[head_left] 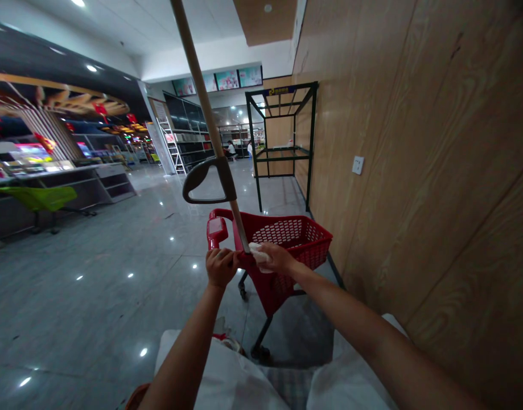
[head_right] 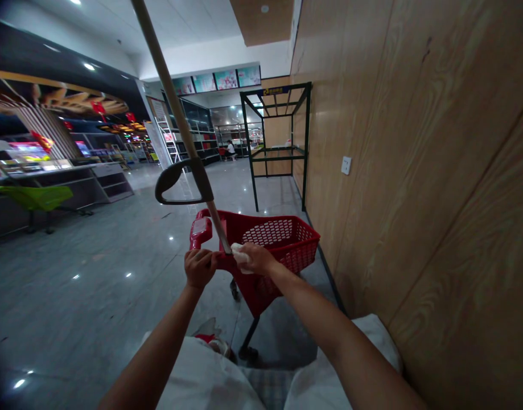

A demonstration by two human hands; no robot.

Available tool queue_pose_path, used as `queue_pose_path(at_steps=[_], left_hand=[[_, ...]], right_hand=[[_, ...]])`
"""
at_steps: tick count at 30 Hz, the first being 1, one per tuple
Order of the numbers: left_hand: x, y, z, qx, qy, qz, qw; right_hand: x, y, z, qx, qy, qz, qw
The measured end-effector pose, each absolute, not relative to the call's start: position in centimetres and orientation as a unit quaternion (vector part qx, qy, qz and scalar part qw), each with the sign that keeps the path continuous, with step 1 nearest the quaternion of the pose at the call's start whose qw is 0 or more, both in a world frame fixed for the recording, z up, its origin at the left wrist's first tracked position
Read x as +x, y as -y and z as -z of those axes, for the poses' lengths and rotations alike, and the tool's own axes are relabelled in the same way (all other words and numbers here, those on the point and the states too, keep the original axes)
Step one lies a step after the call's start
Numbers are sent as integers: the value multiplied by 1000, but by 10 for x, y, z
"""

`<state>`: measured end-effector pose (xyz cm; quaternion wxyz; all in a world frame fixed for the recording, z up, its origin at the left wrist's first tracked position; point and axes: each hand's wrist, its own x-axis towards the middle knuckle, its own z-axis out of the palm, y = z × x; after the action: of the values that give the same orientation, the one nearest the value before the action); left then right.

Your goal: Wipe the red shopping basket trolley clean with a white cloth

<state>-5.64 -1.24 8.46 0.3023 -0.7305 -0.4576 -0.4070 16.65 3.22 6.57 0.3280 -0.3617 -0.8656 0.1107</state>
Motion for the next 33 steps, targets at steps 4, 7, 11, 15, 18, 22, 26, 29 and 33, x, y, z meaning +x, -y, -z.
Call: queue_pose_path(at_steps=[4,7,11,15,18,22,26,29,33], left_hand=[[-68,12,-86,-736,454,401,301],[-65,8,-83,-688,481,433,328],[-59,5,-81,-673,487,435,346],[-65,3,-83,-680,490,420,349],[-72,5,-86,-698,485,398,345],[-58,11,-96,-665,496,429,358],[-2,10,-106,-789,412,360,279],[39,2,-101,-834,438,253,220],[53,-3,-80,-812,526,148,203]], right_hand=[[208,-45,-55,-439,862,-72,242],[207,-49,-54,-462,851,-82,235],[160,-40,-63,-373,863,-126,316],[136,-32,-66,-375,854,-107,345],[156,-37,-55,-428,847,-81,306],[192,-53,-37,-528,805,-57,262],[198,-64,-32,-555,792,-49,249],[197,-62,-33,-552,795,-58,244],[211,-55,-23,-491,819,-82,286]])
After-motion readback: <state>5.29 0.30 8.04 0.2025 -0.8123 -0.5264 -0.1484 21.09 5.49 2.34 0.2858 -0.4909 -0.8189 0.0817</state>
